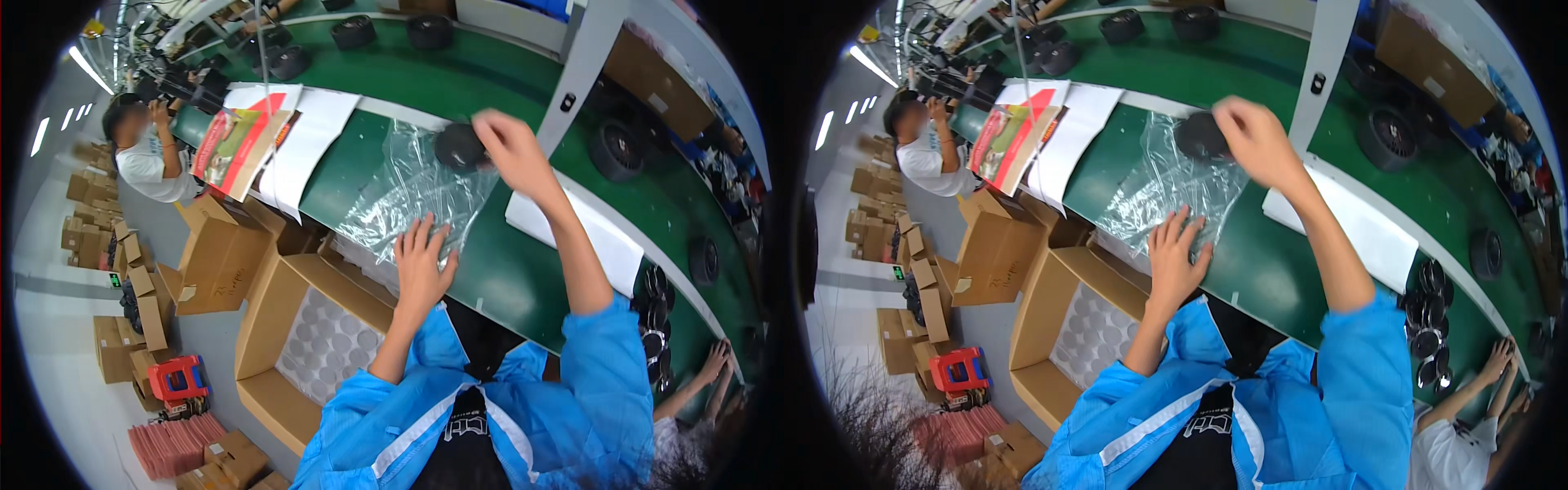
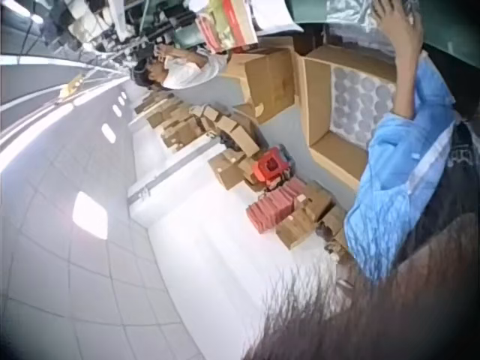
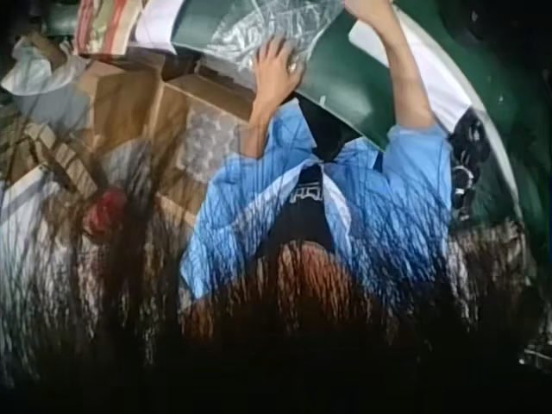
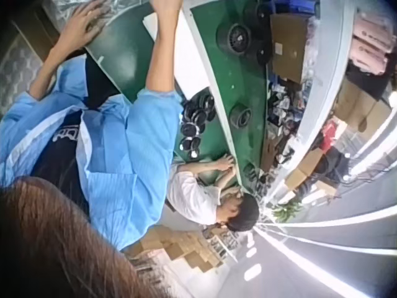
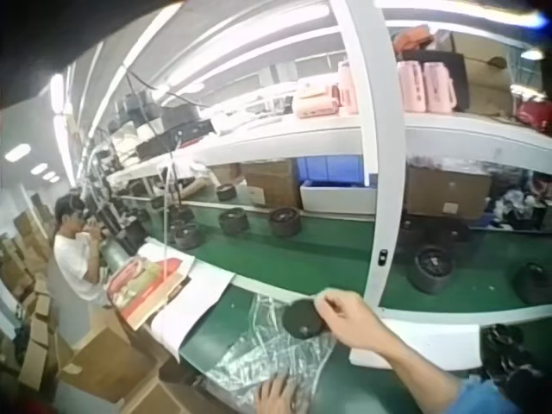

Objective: Cleaning circular electronic components with a cloth and placing them into protective bags on an assembly line.

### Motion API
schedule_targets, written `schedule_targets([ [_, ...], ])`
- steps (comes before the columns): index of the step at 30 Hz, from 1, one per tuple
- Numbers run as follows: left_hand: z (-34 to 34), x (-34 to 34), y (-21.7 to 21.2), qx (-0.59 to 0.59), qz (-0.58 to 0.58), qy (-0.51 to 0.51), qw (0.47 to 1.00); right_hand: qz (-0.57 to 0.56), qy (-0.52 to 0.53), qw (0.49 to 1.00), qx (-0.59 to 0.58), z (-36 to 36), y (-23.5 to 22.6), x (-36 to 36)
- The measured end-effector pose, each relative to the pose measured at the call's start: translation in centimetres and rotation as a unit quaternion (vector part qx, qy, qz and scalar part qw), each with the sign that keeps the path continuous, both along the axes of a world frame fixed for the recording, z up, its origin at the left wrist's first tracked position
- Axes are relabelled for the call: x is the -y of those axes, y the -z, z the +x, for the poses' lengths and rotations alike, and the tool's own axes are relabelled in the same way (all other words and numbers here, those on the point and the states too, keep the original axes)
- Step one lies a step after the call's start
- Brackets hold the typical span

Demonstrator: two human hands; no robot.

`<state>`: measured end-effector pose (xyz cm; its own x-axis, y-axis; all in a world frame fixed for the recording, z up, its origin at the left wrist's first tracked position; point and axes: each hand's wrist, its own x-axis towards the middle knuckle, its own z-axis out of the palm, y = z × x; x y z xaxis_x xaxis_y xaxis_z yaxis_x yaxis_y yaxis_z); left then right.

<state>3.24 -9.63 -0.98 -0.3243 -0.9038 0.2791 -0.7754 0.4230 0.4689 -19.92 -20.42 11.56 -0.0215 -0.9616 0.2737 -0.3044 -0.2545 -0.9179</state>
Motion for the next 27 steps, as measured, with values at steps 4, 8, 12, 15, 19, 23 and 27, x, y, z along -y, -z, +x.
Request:
schedule_targets([
  [4, -1.2, 0.4, -0.9, 0.0, -0.027, 0.005, 1.0, 0.178, 0.094, 0.977, -0.073, -3.4, 7.4, -15.7],
  [8, -1.1, 0.8, -0.8, 0.011, -0.02, 0.022, 1.0, 0.181, 0.237, 0.913, -0.279, -2.0, 9.0, -21.6],
  [12, -1.2, 0.9, -1.2, -0.002, -0.014, 0.014, 1.0, 0.07, 0.219, 0.92, -0.318, -2.2, 8.4, -23.8],
  [15, -1.2, 0.7, -1.4, -0.004, -0.029, 0.0, 1.0, 0.027, 0.112, 0.934, -0.338, -2.3, 8.2, -24.6],
  [19, -1.0, 0.4, -1.6, -0.052, -0.035, 0.008, 0.998, 0.101, 0.149, 0.932, -0.314, -1.1, 8.9, -24.1],
  [23, 0.3, -1.1, -2.9, -0.199, -0.006, 0.011, 0.98, 0.13, 0.188, 0.913, -0.337, -0.4, 8.2, -23.3],
  [27, 5.6, -4.5, 0.3, -0.302, -0.003, -0.051, 0.952, 0.045, 0.147, 0.932, -0.328, -0.6, 8.3, -23.0],
])
